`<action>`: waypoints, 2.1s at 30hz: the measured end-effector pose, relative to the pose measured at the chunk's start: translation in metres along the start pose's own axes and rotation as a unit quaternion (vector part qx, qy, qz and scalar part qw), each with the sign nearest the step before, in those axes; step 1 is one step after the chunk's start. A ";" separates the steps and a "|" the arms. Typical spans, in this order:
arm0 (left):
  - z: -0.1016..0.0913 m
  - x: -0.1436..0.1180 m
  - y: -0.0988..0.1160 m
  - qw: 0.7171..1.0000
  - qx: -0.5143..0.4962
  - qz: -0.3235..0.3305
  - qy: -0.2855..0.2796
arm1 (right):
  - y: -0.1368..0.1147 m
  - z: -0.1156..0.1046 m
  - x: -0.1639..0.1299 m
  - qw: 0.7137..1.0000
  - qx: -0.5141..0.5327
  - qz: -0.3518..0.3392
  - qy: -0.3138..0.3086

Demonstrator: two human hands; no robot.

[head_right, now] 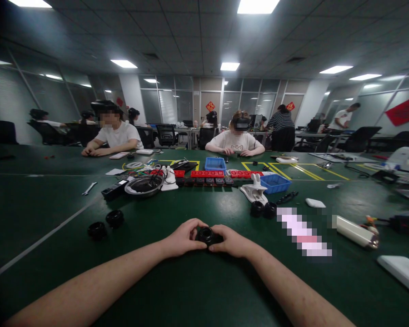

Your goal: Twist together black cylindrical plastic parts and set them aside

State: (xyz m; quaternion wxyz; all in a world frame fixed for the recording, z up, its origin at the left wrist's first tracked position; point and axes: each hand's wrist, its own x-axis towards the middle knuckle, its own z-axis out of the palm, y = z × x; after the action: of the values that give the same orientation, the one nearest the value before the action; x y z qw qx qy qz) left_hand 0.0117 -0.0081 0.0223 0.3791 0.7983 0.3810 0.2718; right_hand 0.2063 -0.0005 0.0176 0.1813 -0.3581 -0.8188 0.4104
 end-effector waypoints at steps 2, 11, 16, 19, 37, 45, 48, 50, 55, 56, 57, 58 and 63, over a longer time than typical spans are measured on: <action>0.000 0.000 0.000 1.000 -0.005 0.001 -0.001 | -0.001 0.001 0.000 1.000 0.008 -0.001 0.003; 0.008 -0.001 -0.002 0.999 -0.024 -0.022 0.025 | 0.007 0.007 0.003 0.998 0.008 0.035 0.054; 0.019 -0.002 -0.005 0.995 0.009 -0.044 0.091 | 0.004 0.023 0.007 0.976 -0.133 0.066 0.157; 0.022 -0.002 -0.007 0.990 0.021 -0.047 0.132 | -0.003 0.034 0.008 0.935 -0.255 0.110 0.221; 0.003 0.002 -0.005 0.998 -0.054 -0.018 -0.004 | -0.002 0.001 0.000 1.000 -0.001 -0.010 0.012; 0.004 0.002 -0.008 0.999 -0.035 -0.015 0.002 | -0.003 0.003 0.000 1.000 0.017 0.007 0.024; 0.003 0.002 -0.006 0.999 -0.037 -0.019 0.002 | -0.001 0.003 0.000 0.999 0.017 0.015 0.028; 0.004 0.001 -0.004 0.999 -0.040 -0.023 0.004 | 0.001 0.004 0.001 0.999 0.010 0.025 0.033; 0.011 -0.001 -0.001 0.997 -0.021 -0.046 0.054 | 0.002 0.013 0.004 0.989 -0.094 0.059 0.097; 0.013 -0.001 -0.001 0.996 -0.011 -0.050 0.072 | 0.001 0.016 0.004 0.981 -0.135 0.070 0.119; 0.015 -0.001 -0.001 0.994 -0.002 -0.053 0.091 | 0.000 0.020 0.005 0.970 -0.178 0.082 0.141; 0.017 -0.001 -0.002 0.993 0.007 -0.054 0.107 | -0.002 0.023 0.005 0.958 -0.220 0.092 0.158; 0.018 0.000 -0.006 0.993 0.010 -0.050 0.111 | -0.009 0.026 0.004 0.928 -0.315 0.085 0.178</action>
State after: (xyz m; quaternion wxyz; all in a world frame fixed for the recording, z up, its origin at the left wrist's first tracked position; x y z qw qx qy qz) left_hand 0.0223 -0.0124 0.0075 0.3399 0.7467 0.4628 0.3358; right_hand 0.1841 -0.0155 0.0096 0.1664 -0.5319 -0.8269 0.0748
